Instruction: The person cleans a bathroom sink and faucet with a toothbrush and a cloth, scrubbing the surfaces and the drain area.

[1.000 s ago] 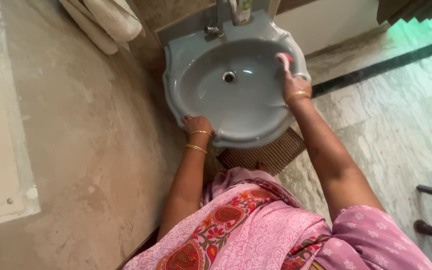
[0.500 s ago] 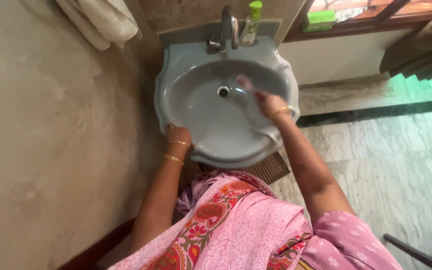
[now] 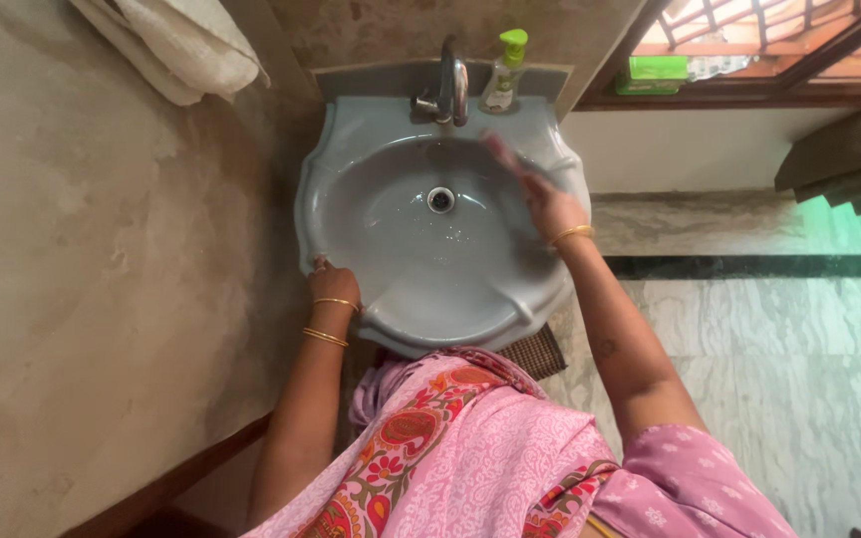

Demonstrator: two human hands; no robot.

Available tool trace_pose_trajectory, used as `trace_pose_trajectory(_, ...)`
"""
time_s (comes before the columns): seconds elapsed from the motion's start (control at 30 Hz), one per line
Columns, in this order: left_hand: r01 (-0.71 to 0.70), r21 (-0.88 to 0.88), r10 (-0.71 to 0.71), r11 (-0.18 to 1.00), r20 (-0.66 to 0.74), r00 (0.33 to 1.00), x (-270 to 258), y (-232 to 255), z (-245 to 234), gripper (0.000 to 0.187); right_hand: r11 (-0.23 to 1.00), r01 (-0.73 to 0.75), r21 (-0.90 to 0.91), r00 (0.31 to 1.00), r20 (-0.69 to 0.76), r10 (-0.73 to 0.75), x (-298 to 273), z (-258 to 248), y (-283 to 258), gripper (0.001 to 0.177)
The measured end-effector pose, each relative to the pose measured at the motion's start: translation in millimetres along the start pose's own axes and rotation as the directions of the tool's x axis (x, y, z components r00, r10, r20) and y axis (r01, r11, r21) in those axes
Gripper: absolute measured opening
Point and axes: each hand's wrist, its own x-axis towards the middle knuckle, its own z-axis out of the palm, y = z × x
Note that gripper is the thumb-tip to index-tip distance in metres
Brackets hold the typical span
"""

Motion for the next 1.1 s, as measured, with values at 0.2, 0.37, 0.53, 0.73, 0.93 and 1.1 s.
trace_pose_trajectory(0.2,0.026,-0.039,-0.027,0.999,-0.015,1.0,-13.2,2.0,-8.6,0.07,0.97,-0.221,-0.102,0.975,-0.052,0.217,29.2,30.4,23.6,0.033)
trace_pose_trajectory(0.37,0.05,-0.106,-0.048,0.993,0.024,0.999,-7.2,1.3,-4.3,0.076,0.98,0.128,-0.15,0.981,0.162,-0.103,-4.8,66.0,8.7,0.038)
trace_pose_trajectory(0.53,0.094,-0.151,-0.082,0.984,0.084,0.993,1.8,1.9,11.3,0.078,0.99,0.005,-0.142,1.0,-0.001,-0.005,5.5,47.1,3.6,0.043)
trace_pose_trajectory(0.73,0.119,-0.162,-0.096,0.98,0.143,0.985,7.4,2.4,13.6,0.07,0.973,0.14,-0.183,0.988,0.09,-0.125,3.9,53.0,20.2,0.051)
trace_pose_trajectory(0.93,0.094,-0.161,-0.074,0.982,0.128,0.989,3.8,-1.4,13.1,0.072,0.976,0.001,-0.216,1.0,-0.016,-0.004,33.3,15.5,37.5,0.036)
trace_pose_trajectory(1.1,0.107,-0.148,-0.084,0.983,0.157,0.984,-0.1,0.1,-1.8,0.071,0.973,-0.093,-0.211,0.996,-0.012,0.093,12.9,21.0,49.4,0.035)
